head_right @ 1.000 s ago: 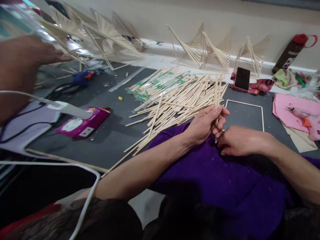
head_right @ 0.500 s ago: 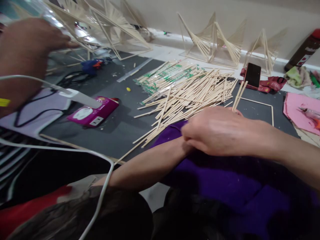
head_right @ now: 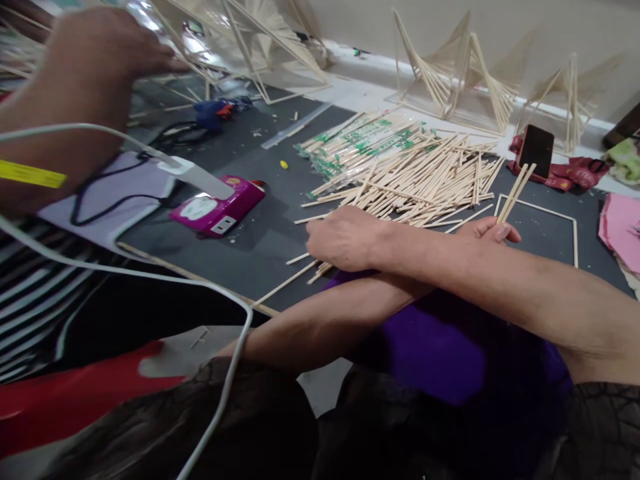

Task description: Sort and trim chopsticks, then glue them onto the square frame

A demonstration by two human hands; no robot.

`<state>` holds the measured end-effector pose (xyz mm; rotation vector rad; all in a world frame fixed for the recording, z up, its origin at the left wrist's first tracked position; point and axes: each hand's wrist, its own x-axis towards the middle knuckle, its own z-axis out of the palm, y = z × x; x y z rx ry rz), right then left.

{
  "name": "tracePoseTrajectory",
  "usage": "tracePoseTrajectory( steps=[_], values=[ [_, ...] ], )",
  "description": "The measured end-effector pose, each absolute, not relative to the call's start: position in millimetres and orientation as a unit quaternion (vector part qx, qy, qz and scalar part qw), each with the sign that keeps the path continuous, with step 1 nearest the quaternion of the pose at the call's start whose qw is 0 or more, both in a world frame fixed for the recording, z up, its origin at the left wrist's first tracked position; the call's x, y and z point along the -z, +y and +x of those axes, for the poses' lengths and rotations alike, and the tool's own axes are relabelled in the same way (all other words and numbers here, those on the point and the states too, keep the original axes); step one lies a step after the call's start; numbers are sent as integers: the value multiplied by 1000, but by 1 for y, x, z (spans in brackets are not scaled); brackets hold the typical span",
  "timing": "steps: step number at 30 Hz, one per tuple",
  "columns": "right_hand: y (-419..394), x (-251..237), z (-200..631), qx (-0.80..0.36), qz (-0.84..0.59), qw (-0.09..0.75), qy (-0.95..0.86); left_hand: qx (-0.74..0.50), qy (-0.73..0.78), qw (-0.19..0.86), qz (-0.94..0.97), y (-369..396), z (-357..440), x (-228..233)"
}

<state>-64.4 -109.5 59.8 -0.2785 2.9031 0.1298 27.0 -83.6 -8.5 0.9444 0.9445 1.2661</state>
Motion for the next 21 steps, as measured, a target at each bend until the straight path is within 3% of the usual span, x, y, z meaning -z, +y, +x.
tracePoseTrajectory(
  steps=[2, 6, 21],
  values=[
    [-105, -58, -69, -78, -69, 116, 988, -552, 338, 645, 406, -82, 20, 12],
    [-101, -61, -74, -88, -20, 93, 992, -574, 320, 627, 418, -84, 12, 12],
    [-126, -67, -98, -11, -166, 109, 980, -515, 384, 648, 409, -86, -1, 0]
  ],
)
